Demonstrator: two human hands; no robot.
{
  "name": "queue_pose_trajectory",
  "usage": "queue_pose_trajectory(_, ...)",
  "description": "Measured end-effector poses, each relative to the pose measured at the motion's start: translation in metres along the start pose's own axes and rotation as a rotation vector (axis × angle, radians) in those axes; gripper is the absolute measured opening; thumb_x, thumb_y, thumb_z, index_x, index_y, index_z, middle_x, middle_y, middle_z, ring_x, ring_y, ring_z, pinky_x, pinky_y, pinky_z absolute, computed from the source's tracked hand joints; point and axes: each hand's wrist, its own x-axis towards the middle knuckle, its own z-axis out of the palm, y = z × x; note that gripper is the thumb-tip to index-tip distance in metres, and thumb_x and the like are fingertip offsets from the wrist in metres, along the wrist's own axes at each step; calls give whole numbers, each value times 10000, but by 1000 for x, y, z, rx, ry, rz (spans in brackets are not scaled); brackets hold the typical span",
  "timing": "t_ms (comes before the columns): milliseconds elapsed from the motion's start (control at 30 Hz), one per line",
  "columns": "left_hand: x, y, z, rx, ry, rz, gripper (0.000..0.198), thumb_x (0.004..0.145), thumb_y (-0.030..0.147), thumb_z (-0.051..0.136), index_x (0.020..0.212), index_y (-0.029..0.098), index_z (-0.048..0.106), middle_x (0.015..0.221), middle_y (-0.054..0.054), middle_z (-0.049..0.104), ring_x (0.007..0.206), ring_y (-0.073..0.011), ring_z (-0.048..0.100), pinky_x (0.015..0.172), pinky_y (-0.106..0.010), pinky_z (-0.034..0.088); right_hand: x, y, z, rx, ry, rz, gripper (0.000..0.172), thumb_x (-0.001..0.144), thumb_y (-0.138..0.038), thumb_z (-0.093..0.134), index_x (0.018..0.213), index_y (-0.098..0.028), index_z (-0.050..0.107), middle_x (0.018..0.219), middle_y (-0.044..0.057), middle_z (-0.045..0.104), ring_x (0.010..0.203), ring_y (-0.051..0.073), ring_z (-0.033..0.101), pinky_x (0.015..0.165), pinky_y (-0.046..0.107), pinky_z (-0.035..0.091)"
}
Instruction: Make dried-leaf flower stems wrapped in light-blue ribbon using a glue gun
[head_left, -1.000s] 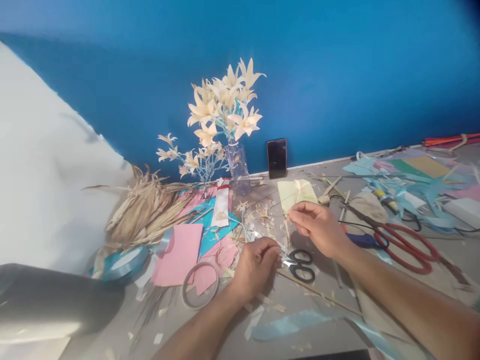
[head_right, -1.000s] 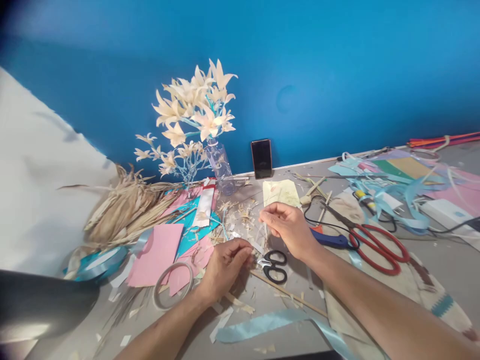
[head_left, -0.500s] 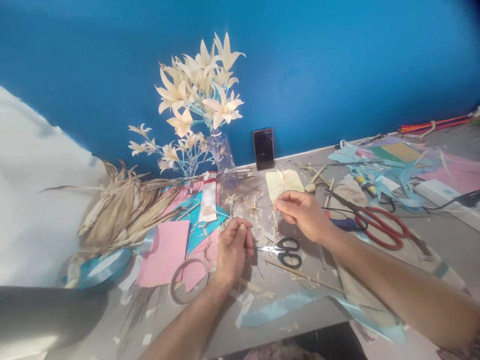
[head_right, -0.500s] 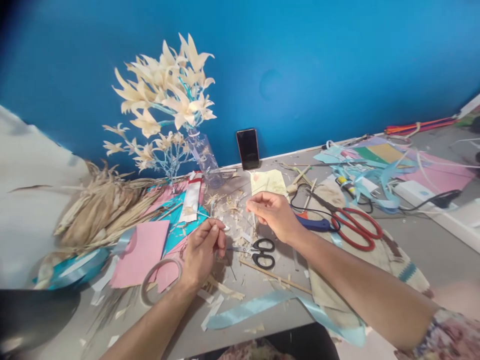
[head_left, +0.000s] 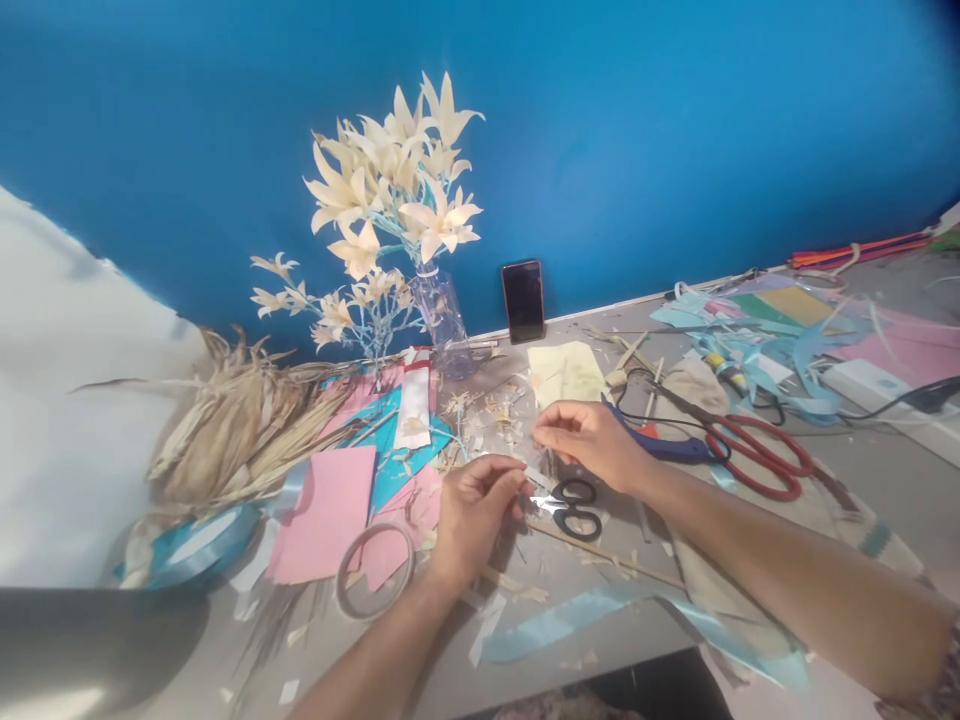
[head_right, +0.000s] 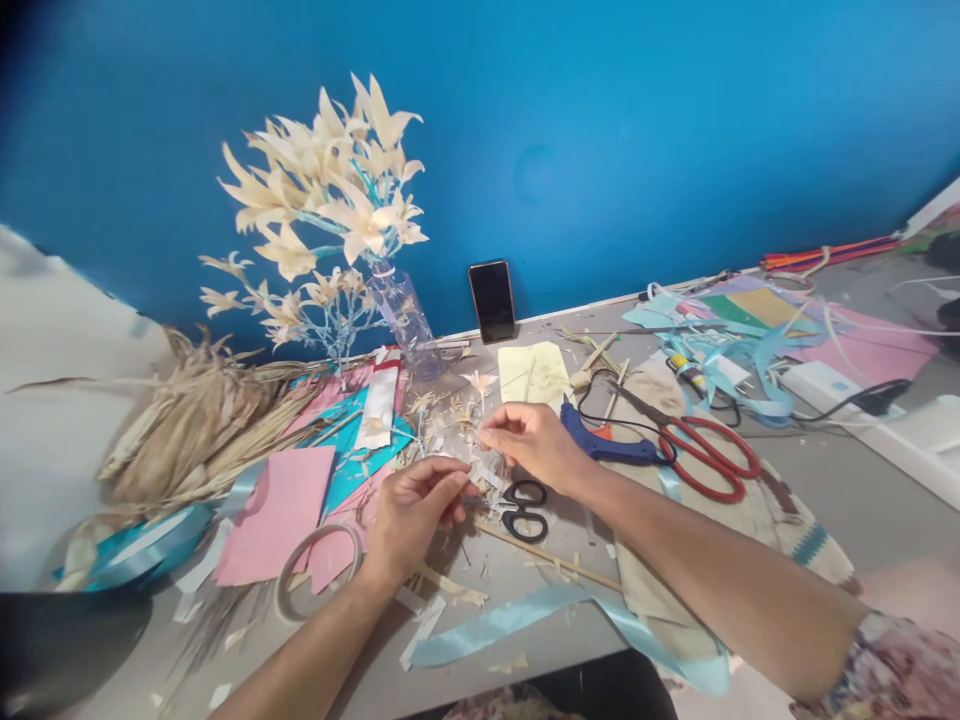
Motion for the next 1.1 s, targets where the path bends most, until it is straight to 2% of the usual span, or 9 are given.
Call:
queue_pose_trajectory(100,-2,-3,1,66,-21,49,113,755,261,719,806,160,722,678,-12,684,558,-111,575,494,-202,438,-6,0,9,-17,-85,-12,240,762,-403,720,761,-168,670,637,-19,615,505,94,473,488,228,371)
queue_pose_trajectory(200,-2,-5,1,73,-56,51,102,774,264,706,789,163,717,653,-1,661,557,-107,556,503,-200,429,-10,-1,13,-45,-143,-58,239,777,-394,709,738,-161,668,641,-14,610,576,114,508,541,230,390)
queue_pose_trajectory(333,0,-5,1,52,-33,65,113,795,273,681,766,164,683,602,21,614,531,-96,524,506,-197,409,-7,0,7,-105,-149,-50,231,828,-379,654,831,-151,694,660,-8,625,580,121,520,546,231,389)
queue_pose_trajectory(400,1,-4,0,29,18,71,118,801,274,669,752,168,646,581,37,585,511,-87,500,503,-194,400,-4,3,3,-238,-99,-80,204,867,-339,608,861,-157,700,676,0,643,590,130,535,557,238,390)
queue_pose_trajectory(500,3,-3,-2,-36,80,82,117,808,282,655,780,178,607,606,45,582,506,-85,499,499,-198,405,-1,8,1,-585,-35,-190,172,896,-246,568,814,-177,703,751,31,691,707,171,600,649,268,400)
queue_pose_trajectory(633,4,-2,-3,-58,96,105,107,826,277,631,880,189,600,667,41,601,536,-96,523,507,-209,420,-4,13,7,-901,-106,-231,153,890,-279,627,796,-199,716,792,49,704,758,203,624,661,287,369)
queue_pose_trajectory(867,-2,-10,3,54,-49,56,54,804,232,618,811,179,614,628,37,583,534,-95,503,518,-208,393,0,14,2,-795,63,-305,148,890,-220,610,770,-207,695,773,20,696,745,174,621,676,268,384)
queue_pose_trajectory(967,-3,-13,5,85,-85,39,67,812,244,610,821,180,625,630,34,585,543,-103,515,531,-213,399,3,14,0,-796,60,-295,172,884,-207,593,744,-209,692,766,17,702,755,178,629,682,268,388)
queue_pose_trajectory(1100,-3,-11,4,124,-65,48,65,811,244,600,803,184,621,626,38,573,549,-107,510,546,-219,399,3,12,0,-856,47,-219,179,887,-217,581,765,-213,712,809,22,729,786,187,647,686,273,387)
